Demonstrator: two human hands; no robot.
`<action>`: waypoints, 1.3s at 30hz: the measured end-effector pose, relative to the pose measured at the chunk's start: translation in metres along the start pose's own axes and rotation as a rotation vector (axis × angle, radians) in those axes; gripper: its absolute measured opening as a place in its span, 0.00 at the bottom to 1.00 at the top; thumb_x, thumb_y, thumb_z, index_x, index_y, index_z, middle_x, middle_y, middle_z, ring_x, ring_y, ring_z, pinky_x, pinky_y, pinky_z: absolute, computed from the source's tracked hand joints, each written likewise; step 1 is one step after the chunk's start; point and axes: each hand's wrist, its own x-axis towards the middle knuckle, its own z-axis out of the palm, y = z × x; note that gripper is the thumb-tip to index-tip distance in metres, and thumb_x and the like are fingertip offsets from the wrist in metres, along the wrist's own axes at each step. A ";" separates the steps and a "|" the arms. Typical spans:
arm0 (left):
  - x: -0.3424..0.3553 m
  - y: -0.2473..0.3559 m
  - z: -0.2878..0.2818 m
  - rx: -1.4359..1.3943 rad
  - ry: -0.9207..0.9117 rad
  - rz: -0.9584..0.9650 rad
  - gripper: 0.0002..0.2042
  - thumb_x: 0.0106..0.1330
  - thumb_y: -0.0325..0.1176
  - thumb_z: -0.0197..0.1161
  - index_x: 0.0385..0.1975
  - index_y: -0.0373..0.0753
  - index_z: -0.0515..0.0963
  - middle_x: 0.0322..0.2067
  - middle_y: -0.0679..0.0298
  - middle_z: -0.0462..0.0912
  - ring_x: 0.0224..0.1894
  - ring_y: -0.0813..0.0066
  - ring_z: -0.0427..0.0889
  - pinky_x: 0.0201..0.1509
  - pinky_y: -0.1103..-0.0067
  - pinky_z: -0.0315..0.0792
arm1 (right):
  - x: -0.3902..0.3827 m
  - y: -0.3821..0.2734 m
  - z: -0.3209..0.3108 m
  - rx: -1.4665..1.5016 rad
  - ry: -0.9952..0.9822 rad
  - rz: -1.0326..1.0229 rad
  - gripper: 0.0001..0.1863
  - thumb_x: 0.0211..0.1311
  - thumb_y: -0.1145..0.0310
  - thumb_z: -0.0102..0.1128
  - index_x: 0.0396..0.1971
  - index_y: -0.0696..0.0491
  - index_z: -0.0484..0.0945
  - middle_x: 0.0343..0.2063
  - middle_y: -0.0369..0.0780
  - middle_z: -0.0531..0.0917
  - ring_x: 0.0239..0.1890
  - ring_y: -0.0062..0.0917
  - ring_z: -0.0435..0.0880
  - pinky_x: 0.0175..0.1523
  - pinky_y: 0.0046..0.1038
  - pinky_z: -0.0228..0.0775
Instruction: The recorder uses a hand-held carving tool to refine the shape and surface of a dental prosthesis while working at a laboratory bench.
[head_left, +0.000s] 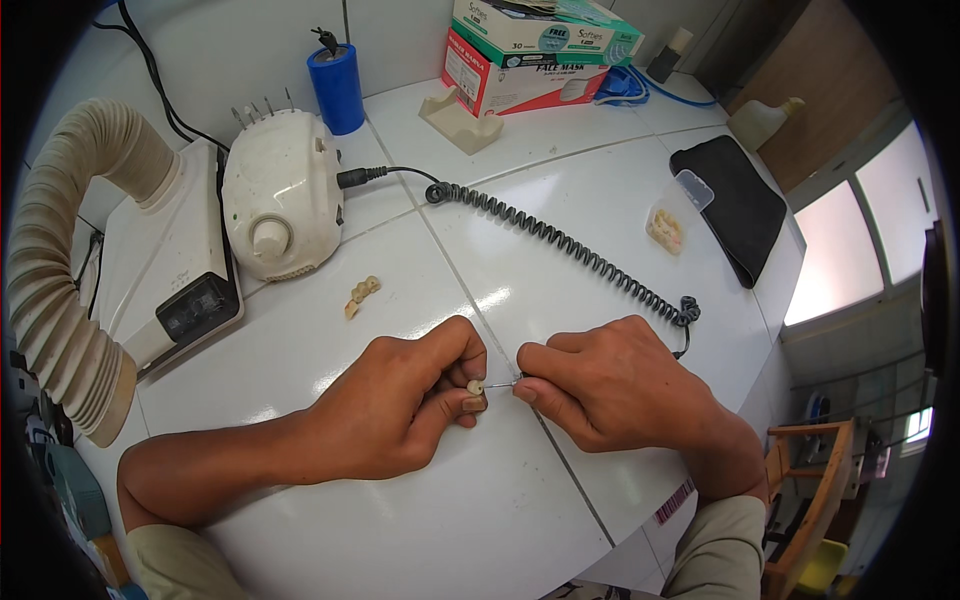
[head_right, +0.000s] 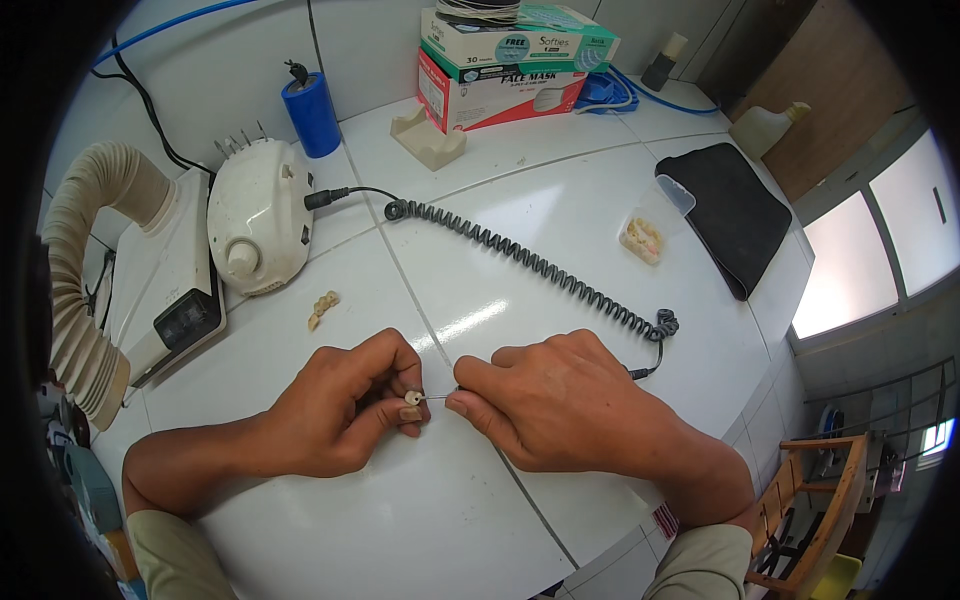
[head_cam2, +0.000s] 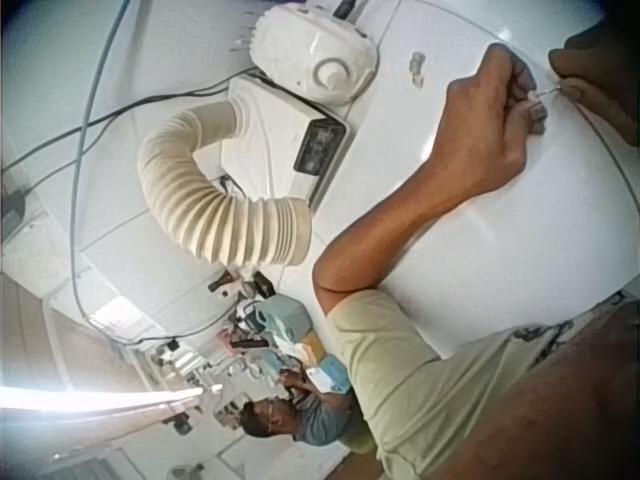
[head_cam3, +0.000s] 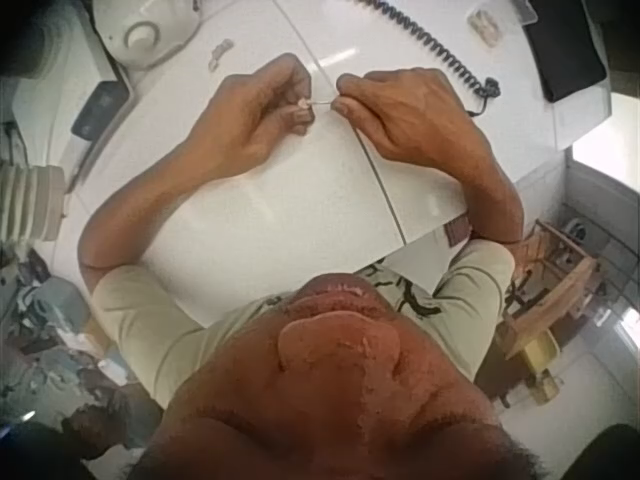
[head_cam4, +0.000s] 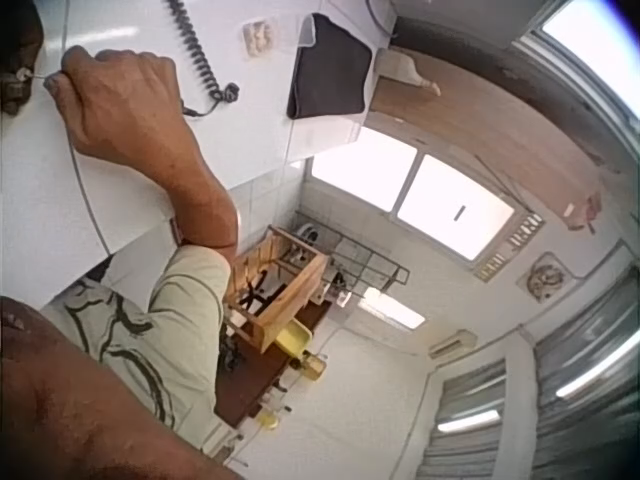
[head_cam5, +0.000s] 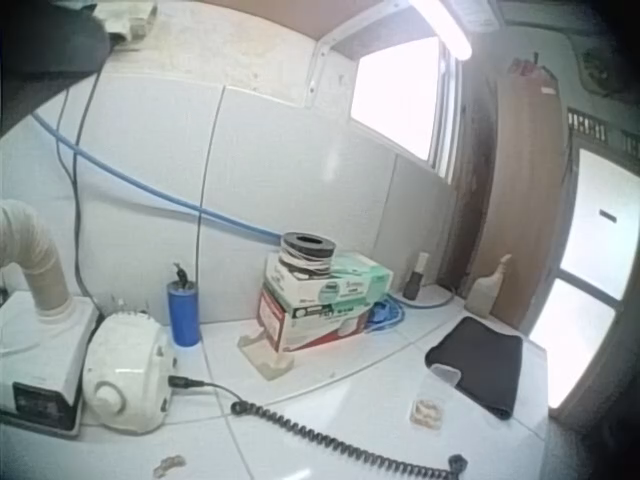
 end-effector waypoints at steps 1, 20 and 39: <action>0.000 0.000 0.000 -0.001 0.002 0.004 0.07 0.77 0.16 0.57 0.47 0.33 0.69 0.33 0.53 0.88 0.40 0.64 0.94 0.44 0.72 0.85 | 0.000 0.000 0.000 0.003 0.007 -0.001 0.19 0.84 0.54 0.56 0.36 0.52 0.80 0.19 0.41 0.81 0.19 0.44 0.82 0.28 0.45 0.70; 0.000 0.004 -0.002 -0.006 -0.022 -0.056 0.06 0.79 0.18 0.58 0.48 0.33 0.69 0.38 0.56 0.90 0.43 0.71 0.93 0.51 0.76 0.85 | 0.000 0.000 0.005 -0.009 0.068 -0.027 0.18 0.83 0.54 0.57 0.35 0.52 0.80 0.18 0.40 0.81 0.17 0.43 0.81 0.27 0.44 0.69; 0.000 0.002 -0.001 0.001 -0.019 -0.052 0.06 0.78 0.19 0.61 0.49 0.32 0.71 0.37 0.58 0.90 0.41 0.74 0.92 0.48 0.78 0.84 | -0.001 -0.001 0.003 -0.050 0.035 -0.019 0.12 0.80 0.58 0.61 0.37 0.50 0.79 0.19 0.38 0.78 0.19 0.39 0.79 0.27 0.39 0.67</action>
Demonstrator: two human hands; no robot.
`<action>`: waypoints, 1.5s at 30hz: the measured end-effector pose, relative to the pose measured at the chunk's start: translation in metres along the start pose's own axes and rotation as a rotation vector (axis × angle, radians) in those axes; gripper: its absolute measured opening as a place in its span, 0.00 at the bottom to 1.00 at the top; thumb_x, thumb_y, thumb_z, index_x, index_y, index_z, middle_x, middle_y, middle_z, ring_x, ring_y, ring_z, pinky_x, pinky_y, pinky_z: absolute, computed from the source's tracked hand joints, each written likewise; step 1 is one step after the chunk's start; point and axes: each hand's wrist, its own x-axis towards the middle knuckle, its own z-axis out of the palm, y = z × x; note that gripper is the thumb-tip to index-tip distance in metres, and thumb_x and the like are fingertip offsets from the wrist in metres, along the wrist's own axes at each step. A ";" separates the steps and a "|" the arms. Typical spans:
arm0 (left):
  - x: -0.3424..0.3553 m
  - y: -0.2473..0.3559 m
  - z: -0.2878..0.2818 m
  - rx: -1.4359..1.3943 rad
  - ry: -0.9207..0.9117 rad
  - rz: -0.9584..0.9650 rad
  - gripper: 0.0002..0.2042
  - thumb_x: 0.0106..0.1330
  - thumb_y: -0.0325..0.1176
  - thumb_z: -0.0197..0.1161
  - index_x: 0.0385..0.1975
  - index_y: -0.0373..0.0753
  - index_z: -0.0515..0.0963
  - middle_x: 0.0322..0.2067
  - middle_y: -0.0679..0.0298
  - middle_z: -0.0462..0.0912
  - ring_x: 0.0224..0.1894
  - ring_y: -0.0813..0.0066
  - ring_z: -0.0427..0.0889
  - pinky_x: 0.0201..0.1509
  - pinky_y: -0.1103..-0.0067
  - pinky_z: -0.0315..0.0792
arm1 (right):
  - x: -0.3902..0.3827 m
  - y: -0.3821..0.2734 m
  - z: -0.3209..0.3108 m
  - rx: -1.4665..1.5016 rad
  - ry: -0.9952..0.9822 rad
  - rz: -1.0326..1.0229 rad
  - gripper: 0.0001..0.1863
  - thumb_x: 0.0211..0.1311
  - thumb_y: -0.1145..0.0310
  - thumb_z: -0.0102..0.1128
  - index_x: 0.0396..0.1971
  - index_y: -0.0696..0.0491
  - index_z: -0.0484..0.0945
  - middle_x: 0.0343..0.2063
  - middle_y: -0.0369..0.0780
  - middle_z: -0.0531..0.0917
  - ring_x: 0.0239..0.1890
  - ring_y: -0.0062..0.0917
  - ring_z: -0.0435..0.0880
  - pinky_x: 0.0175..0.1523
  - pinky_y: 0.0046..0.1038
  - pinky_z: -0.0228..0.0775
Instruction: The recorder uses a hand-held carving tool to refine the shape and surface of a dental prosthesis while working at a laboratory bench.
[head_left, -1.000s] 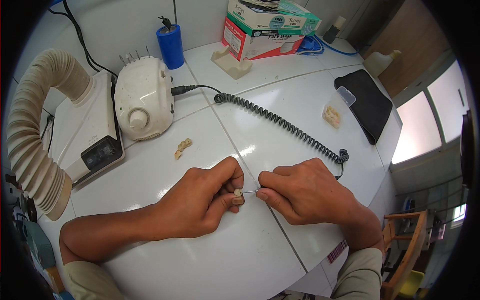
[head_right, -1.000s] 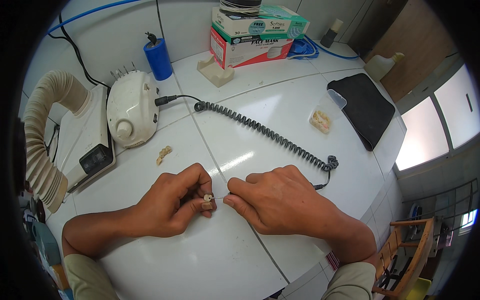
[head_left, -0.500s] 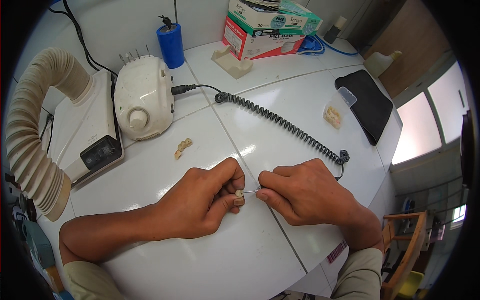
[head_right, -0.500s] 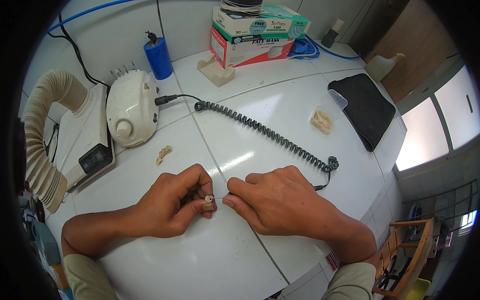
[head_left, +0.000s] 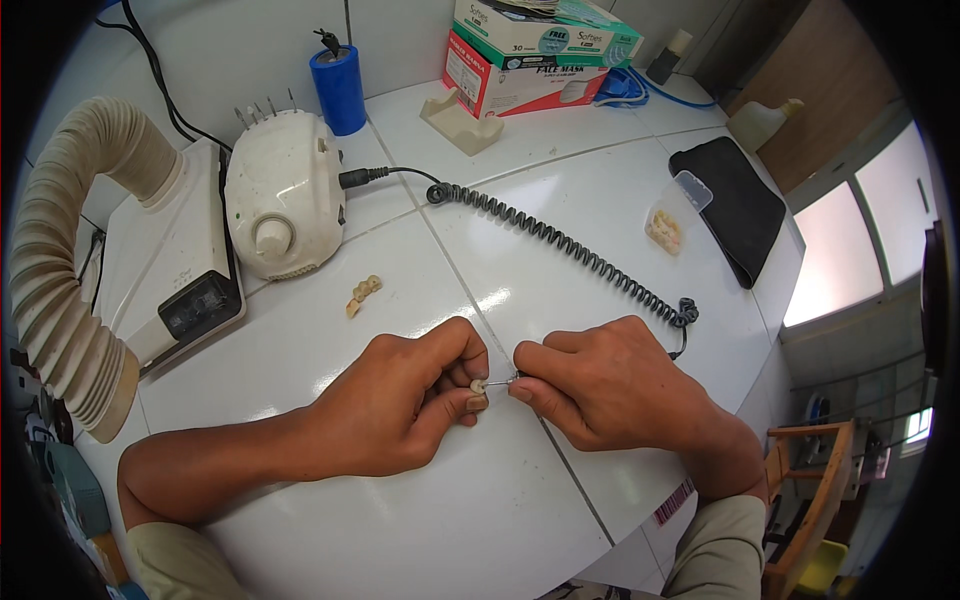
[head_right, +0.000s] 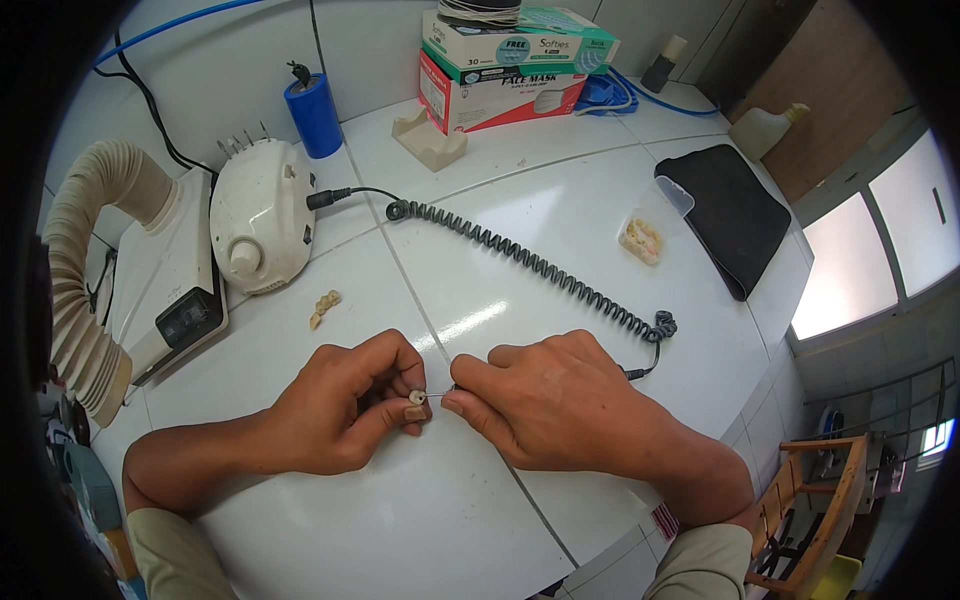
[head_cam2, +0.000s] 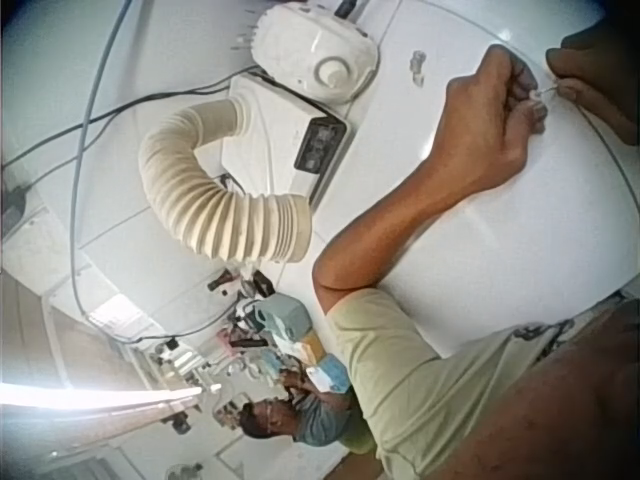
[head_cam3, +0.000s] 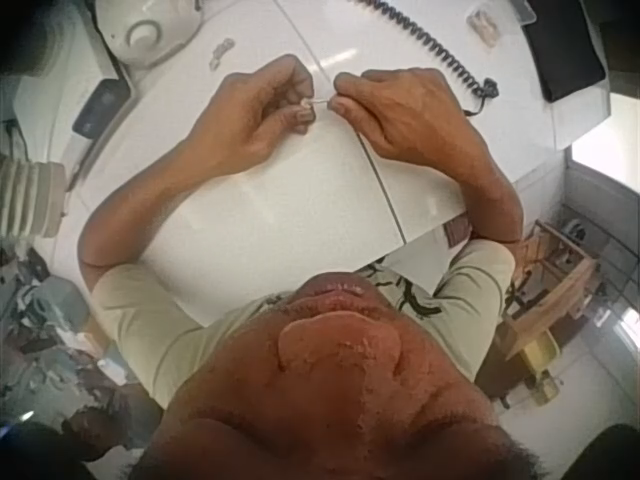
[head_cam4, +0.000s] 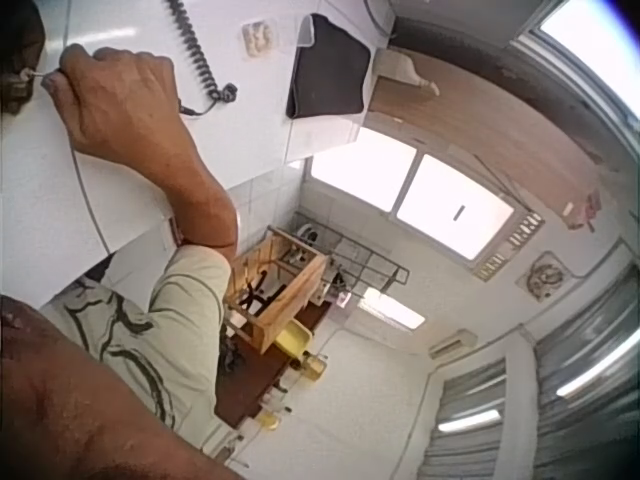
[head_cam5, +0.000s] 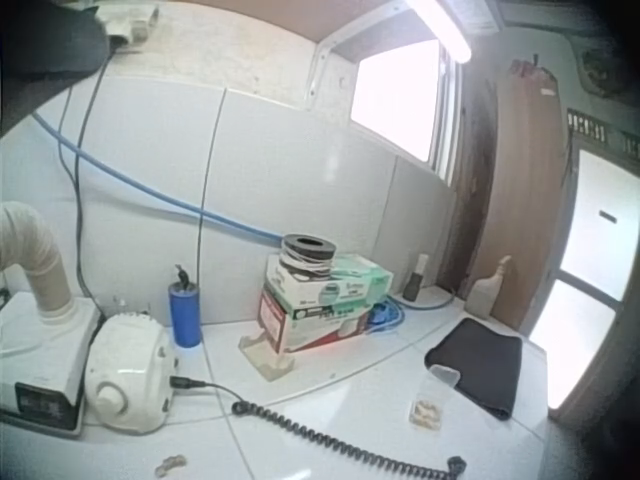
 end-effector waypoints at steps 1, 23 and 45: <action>0.000 0.000 0.000 0.010 0.001 0.010 0.06 0.78 0.20 0.61 0.48 0.33 0.71 0.37 0.58 0.90 0.41 0.74 0.92 0.47 0.78 0.84 | 0.000 0.000 0.000 0.000 0.006 0.003 0.12 0.80 0.58 0.61 0.37 0.50 0.79 0.19 0.38 0.78 0.19 0.39 0.79 0.27 0.39 0.67; -0.001 -0.004 0.002 0.048 0.073 0.027 0.10 0.73 0.24 0.71 0.45 0.34 0.76 0.39 0.62 0.88 0.38 0.80 0.92 0.33 0.85 0.79 | 0.001 -0.001 0.000 0.031 0.012 0.009 0.18 0.83 0.53 0.58 0.36 0.51 0.81 0.19 0.40 0.82 0.19 0.43 0.83 0.28 0.44 0.70; 0.000 -0.001 0.002 0.010 0.092 0.012 0.10 0.71 0.23 0.73 0.44 0.35 0.76 0.35 0.65 0.88 0.35 0.83 0.89 0.33 0.84 0.77 | 0.000 0.000 -0.001 0.010 -0.001 -0.005 0.12 0.79 0.59 0.62 0.36 0.50 0.79 0.20 0.38 0.77 0.20 0.40 0.80 0.28 0.40 0.67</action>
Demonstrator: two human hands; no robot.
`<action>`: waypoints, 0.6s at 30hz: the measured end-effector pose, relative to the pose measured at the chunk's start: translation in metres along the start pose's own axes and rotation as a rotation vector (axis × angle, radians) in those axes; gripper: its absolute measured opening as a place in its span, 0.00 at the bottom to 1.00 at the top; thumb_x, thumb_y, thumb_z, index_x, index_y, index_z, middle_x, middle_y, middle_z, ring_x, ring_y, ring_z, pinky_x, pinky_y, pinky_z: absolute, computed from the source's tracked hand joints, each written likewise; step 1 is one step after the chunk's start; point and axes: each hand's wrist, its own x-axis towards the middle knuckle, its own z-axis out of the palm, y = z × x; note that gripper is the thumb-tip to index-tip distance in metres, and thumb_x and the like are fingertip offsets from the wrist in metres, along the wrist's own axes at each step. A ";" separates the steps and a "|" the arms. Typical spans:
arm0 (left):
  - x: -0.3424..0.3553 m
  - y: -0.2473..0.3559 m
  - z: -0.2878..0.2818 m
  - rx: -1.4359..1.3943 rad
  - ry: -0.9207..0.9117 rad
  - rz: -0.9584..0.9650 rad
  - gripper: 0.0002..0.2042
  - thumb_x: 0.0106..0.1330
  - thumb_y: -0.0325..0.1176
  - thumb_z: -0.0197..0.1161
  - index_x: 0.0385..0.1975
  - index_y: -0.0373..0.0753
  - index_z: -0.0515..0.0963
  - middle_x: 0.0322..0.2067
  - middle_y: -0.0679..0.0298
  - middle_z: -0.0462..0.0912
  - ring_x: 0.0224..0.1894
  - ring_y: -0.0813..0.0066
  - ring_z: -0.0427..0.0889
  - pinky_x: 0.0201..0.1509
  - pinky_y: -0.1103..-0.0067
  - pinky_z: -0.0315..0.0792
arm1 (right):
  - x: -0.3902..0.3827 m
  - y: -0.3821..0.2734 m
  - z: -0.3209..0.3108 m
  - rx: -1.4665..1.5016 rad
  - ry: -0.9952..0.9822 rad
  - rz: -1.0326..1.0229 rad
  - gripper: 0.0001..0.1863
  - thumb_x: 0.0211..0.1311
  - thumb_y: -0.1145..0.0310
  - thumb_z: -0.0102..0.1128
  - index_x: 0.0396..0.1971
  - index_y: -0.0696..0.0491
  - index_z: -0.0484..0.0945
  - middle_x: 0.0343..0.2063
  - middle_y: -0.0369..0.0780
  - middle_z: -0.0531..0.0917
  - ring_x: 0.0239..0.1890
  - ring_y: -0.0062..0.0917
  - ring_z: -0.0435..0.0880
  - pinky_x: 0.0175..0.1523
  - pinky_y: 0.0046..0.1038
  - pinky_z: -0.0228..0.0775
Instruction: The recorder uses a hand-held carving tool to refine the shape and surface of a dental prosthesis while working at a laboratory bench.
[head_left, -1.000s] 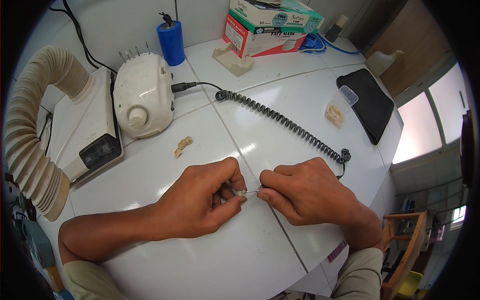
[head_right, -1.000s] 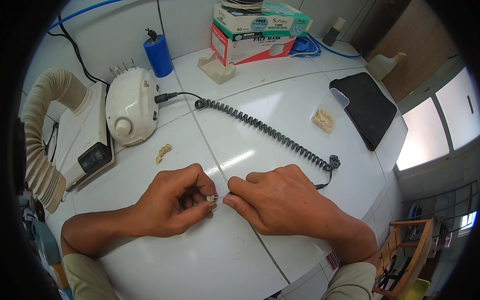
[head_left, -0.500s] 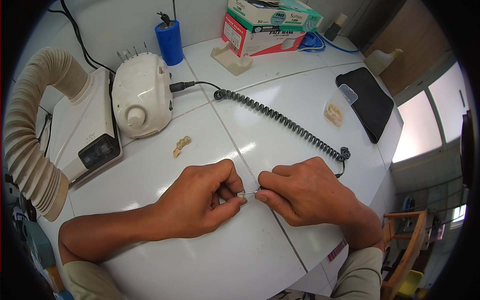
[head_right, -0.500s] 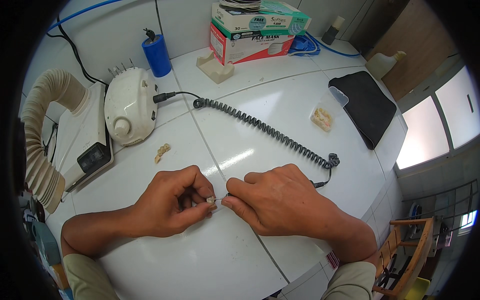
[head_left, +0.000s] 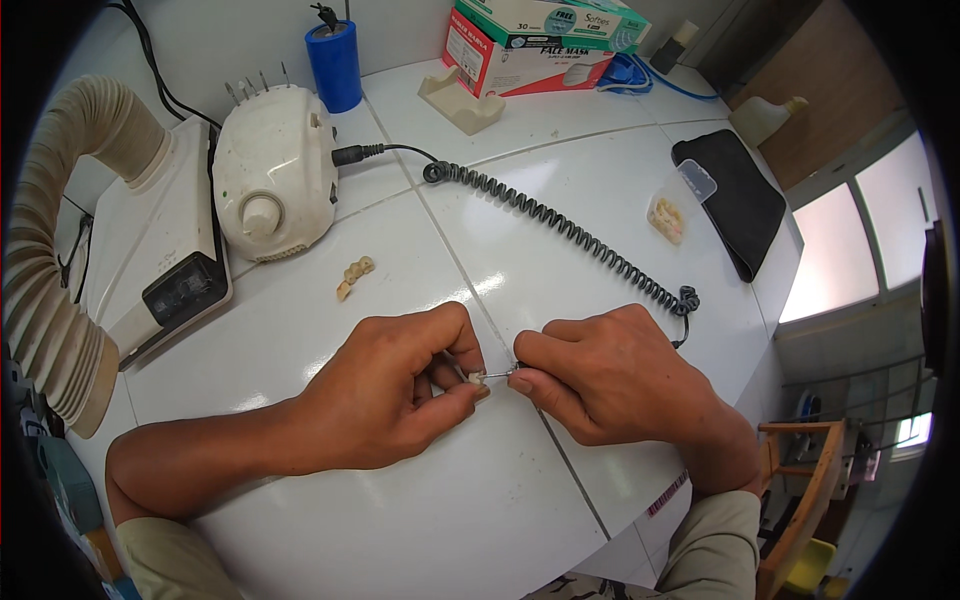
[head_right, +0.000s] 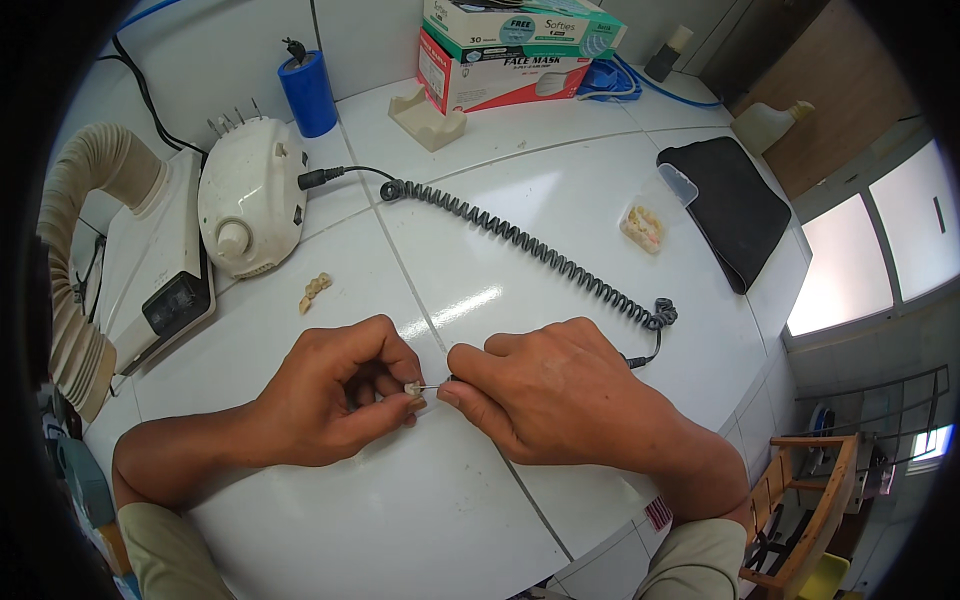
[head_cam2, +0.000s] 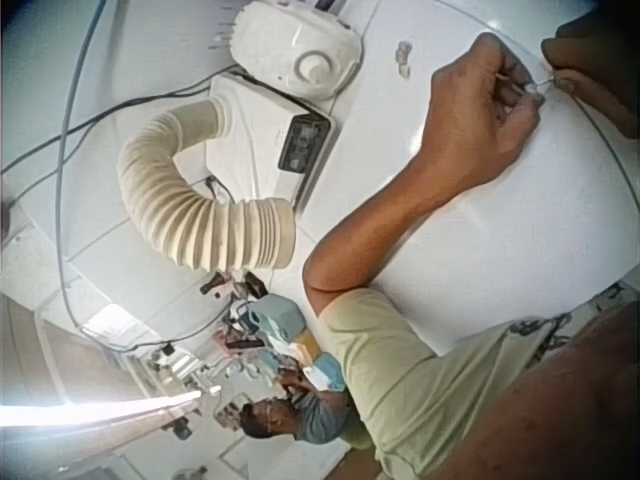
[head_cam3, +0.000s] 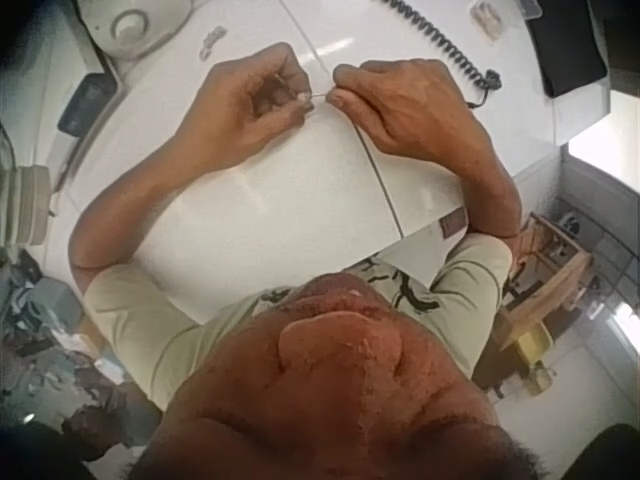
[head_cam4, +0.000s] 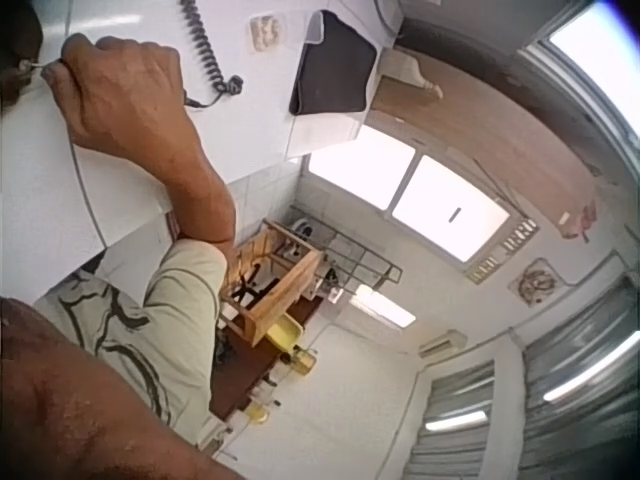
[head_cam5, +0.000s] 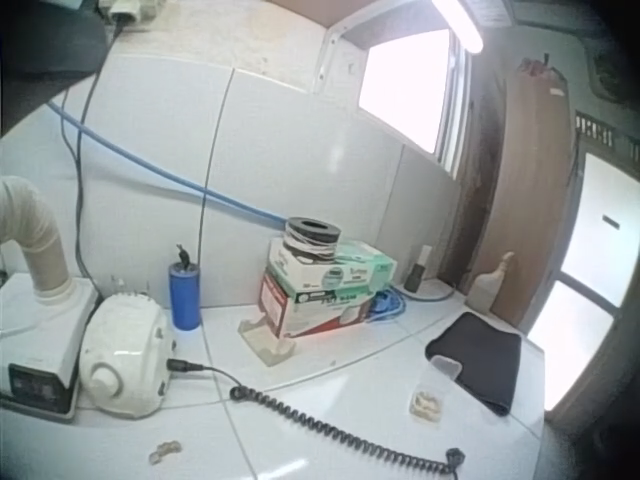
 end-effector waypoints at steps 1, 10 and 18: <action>0.000 0.001 -0.001 0.012 -0.011 -0.014 0.10 0.71 0.23 0.73 0.44 0.35 0.76 0.34 0.66 0.88 0.35 0.83 0.89 0.32 0.85 0.77 | 0.000 0.000 0.000 -0.003 0.006 -0.005 0.12 0.79 0.59 0.62 0.36 0.50 0.79 0.20 0.38 0.77 0.20 0.40 0.80 0.28 0.40 0.67; 0.001 0.000 0.000 0.060 -0.006 0.028 0.09 0.71 0.25 0.73 0.42 0.35 0.78 0.31 0.67 0.87 0.32 0.85 0.86 0.31 0.84 0.75 | 0.000 -0.001 0.002 0.005 0.009 -0.010 0.17 0.82 0.54 0.59 0.35 0.51 0.81 0.19 0.40 0.80 0.19 0.42 0.83 0.28 0.44 0.70; 0.001 -0.001 0.001 0.082 -0.004 0.054 0.09 0.71 0.27 0.73 0.43 0.35 0.78 0.30 0.68 0.85 0.29 0.85 0.83 0.31 0.83 0.74 | -0.001 -0.002 -0.002 0.019 -0.004 0.011 0.17 0.82 0.55 0.59 0.35 0.52 0.81 0.19 0.41 0.81 0.21 0.44 0.83 0.31 0.45 0.71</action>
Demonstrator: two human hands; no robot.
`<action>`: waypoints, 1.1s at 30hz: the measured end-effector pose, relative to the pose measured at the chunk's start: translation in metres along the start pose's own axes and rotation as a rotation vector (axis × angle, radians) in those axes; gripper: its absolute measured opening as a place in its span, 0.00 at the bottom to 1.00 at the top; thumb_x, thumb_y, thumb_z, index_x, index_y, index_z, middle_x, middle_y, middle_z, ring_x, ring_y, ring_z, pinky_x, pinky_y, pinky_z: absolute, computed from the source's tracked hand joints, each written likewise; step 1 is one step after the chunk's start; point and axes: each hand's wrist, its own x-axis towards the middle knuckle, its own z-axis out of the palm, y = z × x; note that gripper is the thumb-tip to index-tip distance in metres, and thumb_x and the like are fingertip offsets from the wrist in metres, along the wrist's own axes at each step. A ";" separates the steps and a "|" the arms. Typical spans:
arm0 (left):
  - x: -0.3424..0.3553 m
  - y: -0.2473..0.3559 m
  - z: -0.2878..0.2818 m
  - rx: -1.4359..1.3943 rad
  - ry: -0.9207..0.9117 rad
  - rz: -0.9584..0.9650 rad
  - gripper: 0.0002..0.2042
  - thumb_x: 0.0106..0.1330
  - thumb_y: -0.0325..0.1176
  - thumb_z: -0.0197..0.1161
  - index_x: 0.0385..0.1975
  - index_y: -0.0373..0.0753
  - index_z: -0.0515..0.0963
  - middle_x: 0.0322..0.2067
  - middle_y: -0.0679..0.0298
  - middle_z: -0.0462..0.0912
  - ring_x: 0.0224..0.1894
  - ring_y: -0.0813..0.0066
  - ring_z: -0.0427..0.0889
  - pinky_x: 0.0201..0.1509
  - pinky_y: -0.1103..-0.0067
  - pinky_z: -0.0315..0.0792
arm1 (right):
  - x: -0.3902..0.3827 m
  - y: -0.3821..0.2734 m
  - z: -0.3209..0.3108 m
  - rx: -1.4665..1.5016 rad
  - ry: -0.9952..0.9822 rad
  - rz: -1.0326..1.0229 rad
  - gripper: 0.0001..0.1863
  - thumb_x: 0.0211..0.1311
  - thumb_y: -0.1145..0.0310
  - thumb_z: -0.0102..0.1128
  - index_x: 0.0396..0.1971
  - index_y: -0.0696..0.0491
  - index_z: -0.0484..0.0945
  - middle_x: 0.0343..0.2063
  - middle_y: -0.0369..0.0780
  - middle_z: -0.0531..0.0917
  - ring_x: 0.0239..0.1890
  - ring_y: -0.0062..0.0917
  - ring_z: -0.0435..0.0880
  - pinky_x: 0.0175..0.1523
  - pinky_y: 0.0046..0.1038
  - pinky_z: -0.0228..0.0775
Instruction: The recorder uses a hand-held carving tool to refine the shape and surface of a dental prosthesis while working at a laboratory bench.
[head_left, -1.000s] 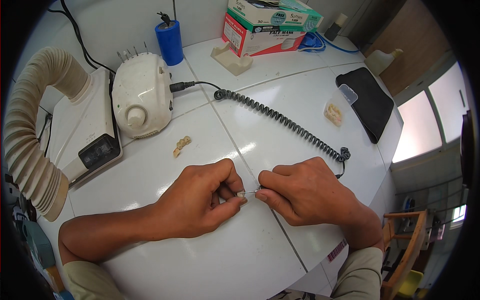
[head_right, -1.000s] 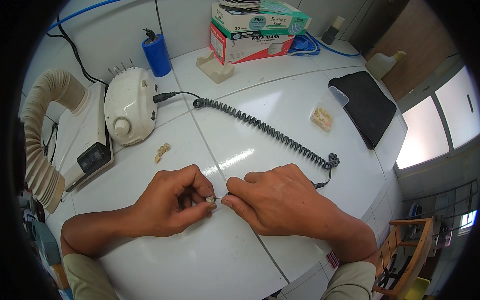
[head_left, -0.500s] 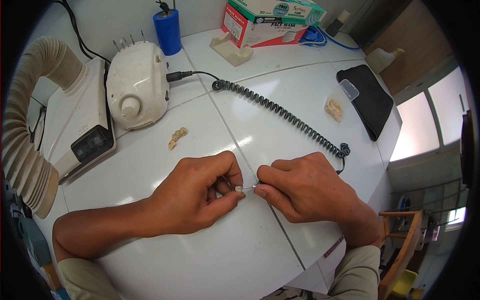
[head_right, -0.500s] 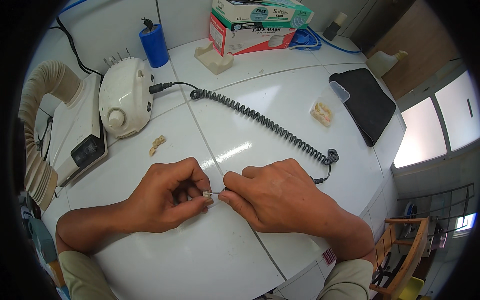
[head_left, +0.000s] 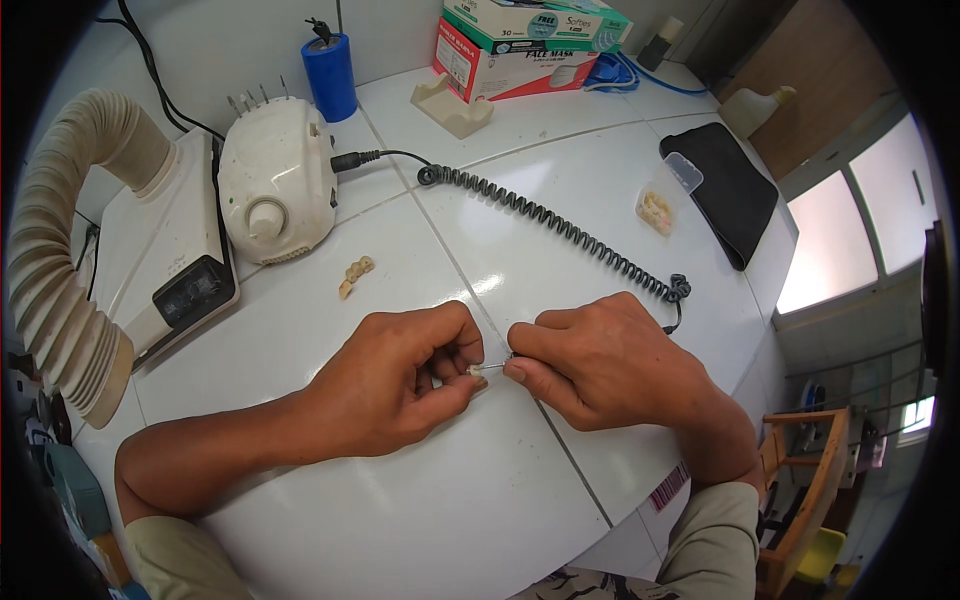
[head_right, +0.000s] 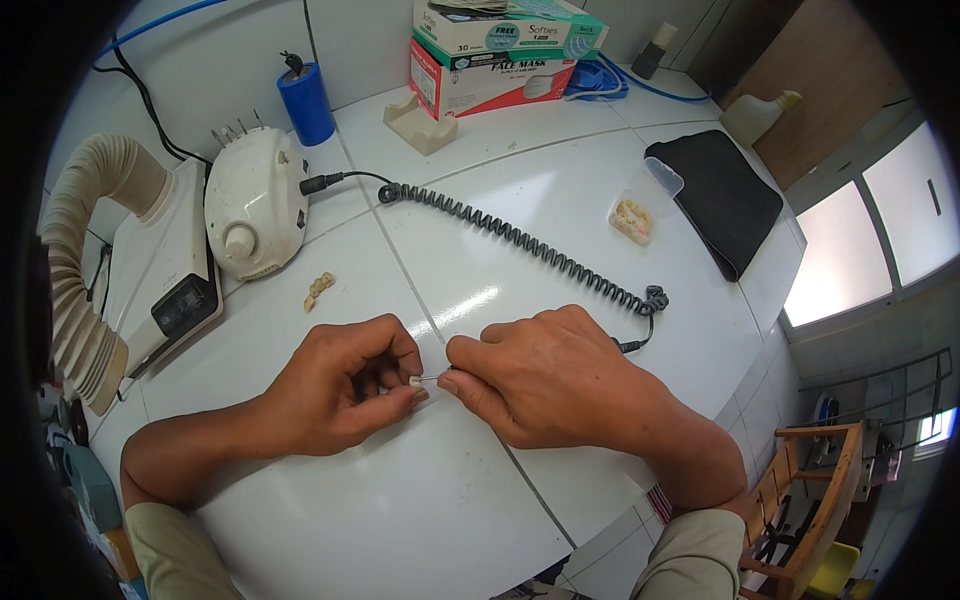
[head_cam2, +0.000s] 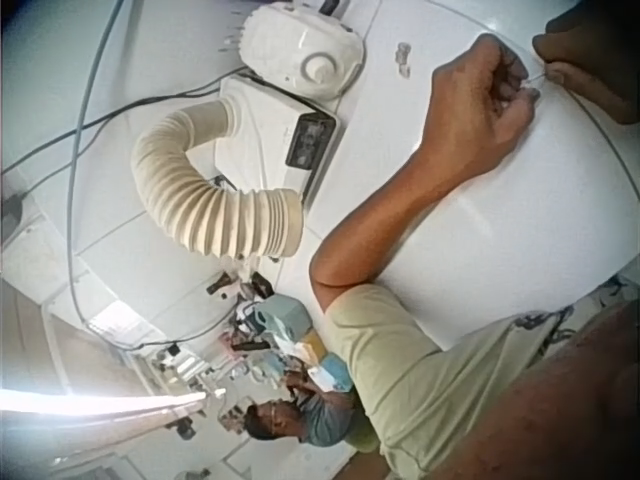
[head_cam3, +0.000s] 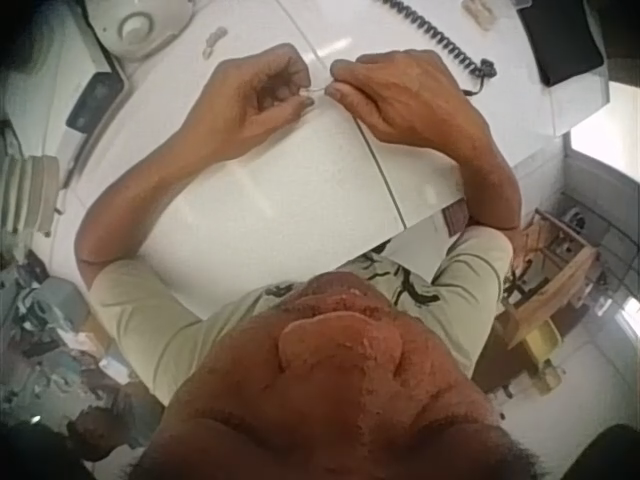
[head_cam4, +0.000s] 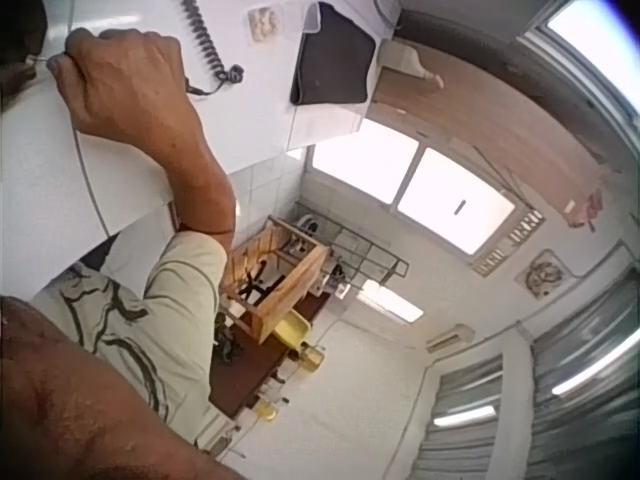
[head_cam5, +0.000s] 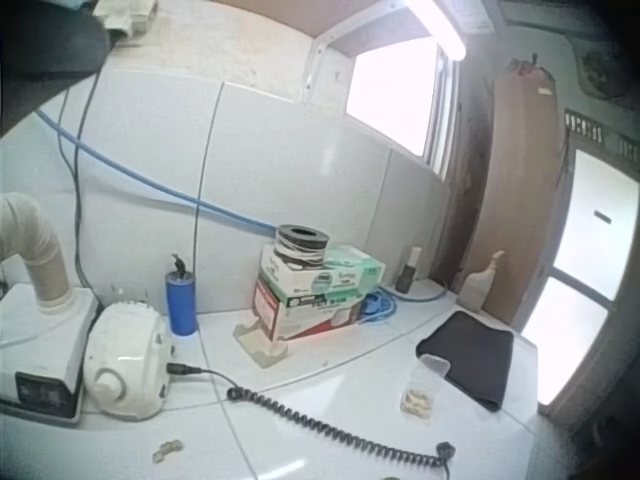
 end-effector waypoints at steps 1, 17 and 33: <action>0.000 0.000 0.000 -0.002 -0.005 -0.011 0.09 0.71 0.27 0.73 0.43 0.35 0.78 0.30 0.69 0.85 0.29 0.86 0.82 0.31 0.83 0.74 | 0.000 0.001 0.000 0.006 -0.015 0.006 0.17 0.82 0.55 0.58 0.34 0.52 0.81 0.19 0.41 0.80 0.22 0.45 0.83 0.32 0.46 0.71; 0.000 0.000 0.002 0.014 -0.009 -0.023 0.10 0.71 0.27 0.73 0.43 0.36 0.77 0.29 0.68 0.85 0.29 0.86 0.82 0.30 0.83 0.73 | 0.000 0.002 0.001 0.001 -0.009 -0.005 0.17 0.82 0.55 0.57 0.35 0.52 0.82 0.18 0.42 0.81 0.22 0.46 0.83 0.32 0.47 0.70; -0.001 -0.001 0.002 0.021 0.011 0.006 0.10 0.71 0.28 0.74 0.43 0.34 0.78 0.28 0.67 0.85 0.29 0.85 0.82 0.31 0.82 0.75 | 0.000 0.000 0.001 -0.027 -0.003 -0.016 0.17 0.82 0.55 0.58 0.34 0.51 0.82 0.19 0.41 0.81 0.22 0.44 0.83 0.30 0.45 0.69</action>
